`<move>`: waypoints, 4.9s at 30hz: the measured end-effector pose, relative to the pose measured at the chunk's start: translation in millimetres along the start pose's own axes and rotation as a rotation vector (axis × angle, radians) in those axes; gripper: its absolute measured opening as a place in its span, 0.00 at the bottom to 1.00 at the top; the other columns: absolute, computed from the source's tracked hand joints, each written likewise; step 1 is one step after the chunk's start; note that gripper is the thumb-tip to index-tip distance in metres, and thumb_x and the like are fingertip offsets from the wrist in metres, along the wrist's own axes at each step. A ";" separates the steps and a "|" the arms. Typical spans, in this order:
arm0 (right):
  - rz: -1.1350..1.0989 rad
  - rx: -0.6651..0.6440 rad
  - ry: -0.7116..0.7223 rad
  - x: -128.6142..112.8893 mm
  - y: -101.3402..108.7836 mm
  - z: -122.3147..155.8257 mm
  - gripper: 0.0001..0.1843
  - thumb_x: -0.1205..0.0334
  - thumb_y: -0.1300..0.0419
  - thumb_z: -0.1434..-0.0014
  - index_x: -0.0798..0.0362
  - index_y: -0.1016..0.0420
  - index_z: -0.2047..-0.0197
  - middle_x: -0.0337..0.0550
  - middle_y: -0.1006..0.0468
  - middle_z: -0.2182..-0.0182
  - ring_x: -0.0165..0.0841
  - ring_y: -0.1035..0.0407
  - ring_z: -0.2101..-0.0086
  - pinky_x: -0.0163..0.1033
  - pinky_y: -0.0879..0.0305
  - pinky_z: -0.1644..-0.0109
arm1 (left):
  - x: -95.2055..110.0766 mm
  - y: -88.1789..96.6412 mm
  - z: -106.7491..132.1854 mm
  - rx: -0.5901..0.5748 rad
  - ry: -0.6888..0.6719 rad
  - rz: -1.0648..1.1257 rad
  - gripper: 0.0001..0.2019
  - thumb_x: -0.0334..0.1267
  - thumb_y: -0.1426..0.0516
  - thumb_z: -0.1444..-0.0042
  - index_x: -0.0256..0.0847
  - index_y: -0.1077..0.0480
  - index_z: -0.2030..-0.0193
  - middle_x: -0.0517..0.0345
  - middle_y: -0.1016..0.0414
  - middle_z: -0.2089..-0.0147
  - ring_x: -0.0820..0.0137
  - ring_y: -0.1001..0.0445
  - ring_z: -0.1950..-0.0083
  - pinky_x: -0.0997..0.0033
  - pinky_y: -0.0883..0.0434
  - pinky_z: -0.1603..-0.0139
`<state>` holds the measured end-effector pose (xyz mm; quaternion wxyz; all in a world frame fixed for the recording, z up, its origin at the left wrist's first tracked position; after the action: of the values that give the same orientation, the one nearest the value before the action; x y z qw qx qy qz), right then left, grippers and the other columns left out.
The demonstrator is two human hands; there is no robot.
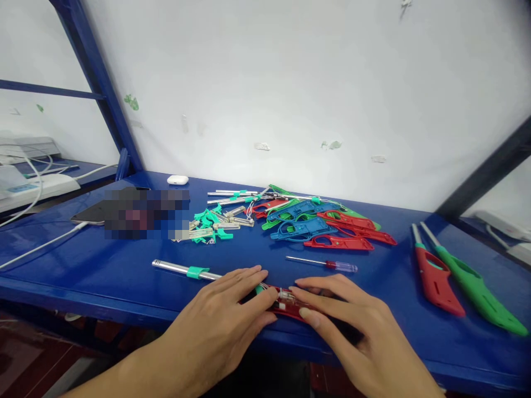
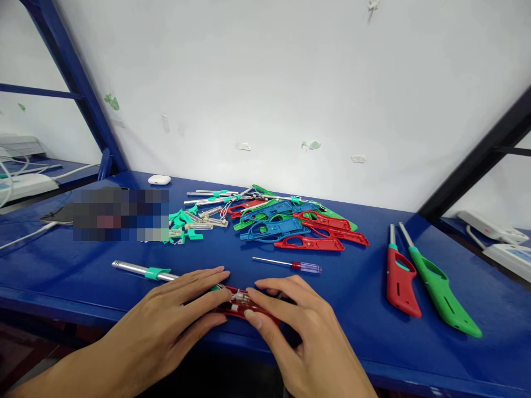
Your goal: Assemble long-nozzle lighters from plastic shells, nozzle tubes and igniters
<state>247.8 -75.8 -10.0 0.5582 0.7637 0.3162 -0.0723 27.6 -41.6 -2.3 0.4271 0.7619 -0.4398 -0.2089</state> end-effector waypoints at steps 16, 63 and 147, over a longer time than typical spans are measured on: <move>0.024 0.013 0.069 -1.5 2.2 -4.2 0.14 0.52 0.36 0.31 0.33 0.18 0.43 0.34 0.16 0.47 0.37 0.22 0.50 0.43 0.23 0.43 | -3.0 -3.2 6.0 -0.067 -0.080 -0.057 0.14 0.26 0.48 0.31 0.39 0.30 0.43 0.37 0.23 0.37 0.51 0.22 0.38 0.49 0.19 0.42; 0.259 0.148 0.268 2.6 2.1 5.8 0.19 0.55 0.41 0.27 0.37 0.23 0.36 0.45 0.19 0.52 0.39 0.22 0.59 0.46 0.23 0.53 | -34.7 19.3 -8.3 -0.139 0.256 0.310 0.17 0.26 0.51 0.29 0.45 0.22 0.57 0.59 0.23 0.58 0.69 0.24 0.59 0.71 0.26 0.56; -0.030 0.247 0.274 -41.5 -20.6 -16.8 0.11 0.54 0.39 0.28 0.49 0.18 0.50 0.44 0.15 0.56 0.36 0.19 0.59 0.37 0.20 0.55 | -27.3 11.2 3.4 0.048 0.126 0.281 0.10 0.27 0.47 0.28 0.43 0.26 0.51 0.58 0.23 0.57 0.68 0.26 0.58 0.71 0.28 0.56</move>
<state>199.4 -73.7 -1.3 0.4108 0.8243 0.3892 -0.0139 5.3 -22.9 3.6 0.4607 0.7144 -0.5192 -0.0881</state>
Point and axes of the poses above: each hand's wrist, its own z-axis away from the middle knuckle, its own y-axis out of the back of the hand, x = y × z, the point moved 3 cm from there along -z, towards the middle knuckle
